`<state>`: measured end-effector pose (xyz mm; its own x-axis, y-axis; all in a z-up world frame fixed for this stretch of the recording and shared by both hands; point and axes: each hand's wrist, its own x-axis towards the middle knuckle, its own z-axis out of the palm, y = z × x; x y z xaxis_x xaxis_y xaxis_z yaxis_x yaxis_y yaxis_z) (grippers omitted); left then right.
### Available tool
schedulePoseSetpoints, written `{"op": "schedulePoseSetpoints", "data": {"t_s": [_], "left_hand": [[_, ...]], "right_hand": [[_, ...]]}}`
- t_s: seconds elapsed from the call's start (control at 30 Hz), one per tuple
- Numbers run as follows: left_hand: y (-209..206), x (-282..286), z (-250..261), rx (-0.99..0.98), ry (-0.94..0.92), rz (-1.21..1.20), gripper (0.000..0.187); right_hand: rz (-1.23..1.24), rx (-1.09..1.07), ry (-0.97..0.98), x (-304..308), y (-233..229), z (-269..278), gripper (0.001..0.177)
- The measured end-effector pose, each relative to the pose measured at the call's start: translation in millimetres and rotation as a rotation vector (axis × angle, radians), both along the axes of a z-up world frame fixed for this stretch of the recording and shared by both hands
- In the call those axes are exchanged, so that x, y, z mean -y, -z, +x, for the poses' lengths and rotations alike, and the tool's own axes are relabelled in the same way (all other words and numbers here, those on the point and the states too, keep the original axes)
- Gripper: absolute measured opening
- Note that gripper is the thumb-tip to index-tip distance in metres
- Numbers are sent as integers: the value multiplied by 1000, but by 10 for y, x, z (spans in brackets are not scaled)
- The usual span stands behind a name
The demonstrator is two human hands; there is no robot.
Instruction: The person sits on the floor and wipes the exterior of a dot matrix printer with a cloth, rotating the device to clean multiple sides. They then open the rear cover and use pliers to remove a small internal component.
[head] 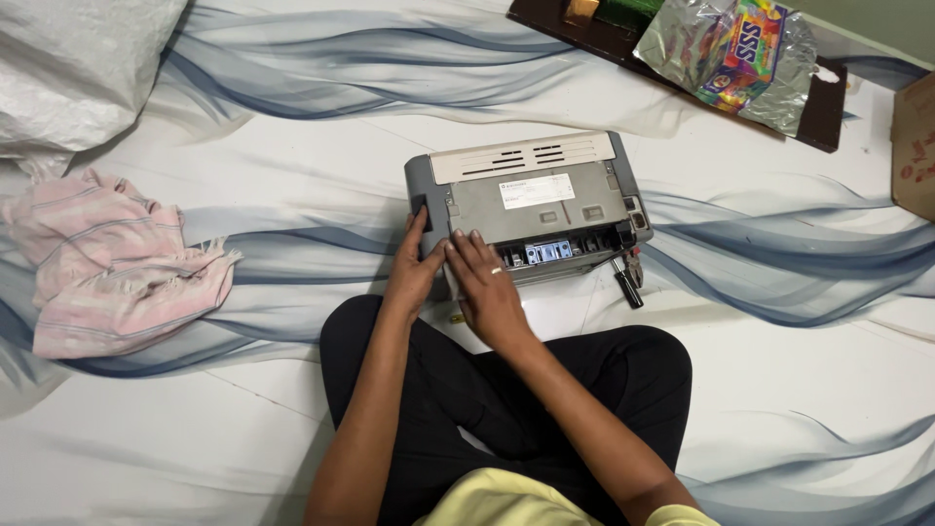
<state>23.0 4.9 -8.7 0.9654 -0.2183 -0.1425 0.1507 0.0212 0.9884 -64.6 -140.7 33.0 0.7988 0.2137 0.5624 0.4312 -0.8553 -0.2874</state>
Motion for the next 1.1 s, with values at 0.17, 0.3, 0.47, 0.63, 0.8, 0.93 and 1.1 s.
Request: {"op": "schedulePoseSetpoints", "data": {"t_s": [0.17, 0.3, 0.47, 0.63, 0.8, 0.93, 1.1], "left_hand": [[36, -17, 7, -17, 10, 8, 68], [120, -54, 106, -53, -15, -24, 62], [352, -116, 201, -111, -125, -260, 40], [380, -189, 214, -245, -176, -313, 36], [344, -181, 220, -105, -117, -242, 29], [435, -180, 205, -76, -104, -192, 28], [523, -128, 279, -33, -103, -220, 28]], "right_hand": [[44, 132, -55, -35, 85, -125, 32], [251, -105, -44, 84, 138, -257, 33], [506, 6, -32, 91, 120, -264, 43], [-323, -27, -82, -206, 591, -11, 53], [-845, -12, -217, -54, 1464, 78, 52], [-820, -119, -389, 66, 1917, 194, 37], [-377, -271, -391, 170, 1805, 143, 31]]}}
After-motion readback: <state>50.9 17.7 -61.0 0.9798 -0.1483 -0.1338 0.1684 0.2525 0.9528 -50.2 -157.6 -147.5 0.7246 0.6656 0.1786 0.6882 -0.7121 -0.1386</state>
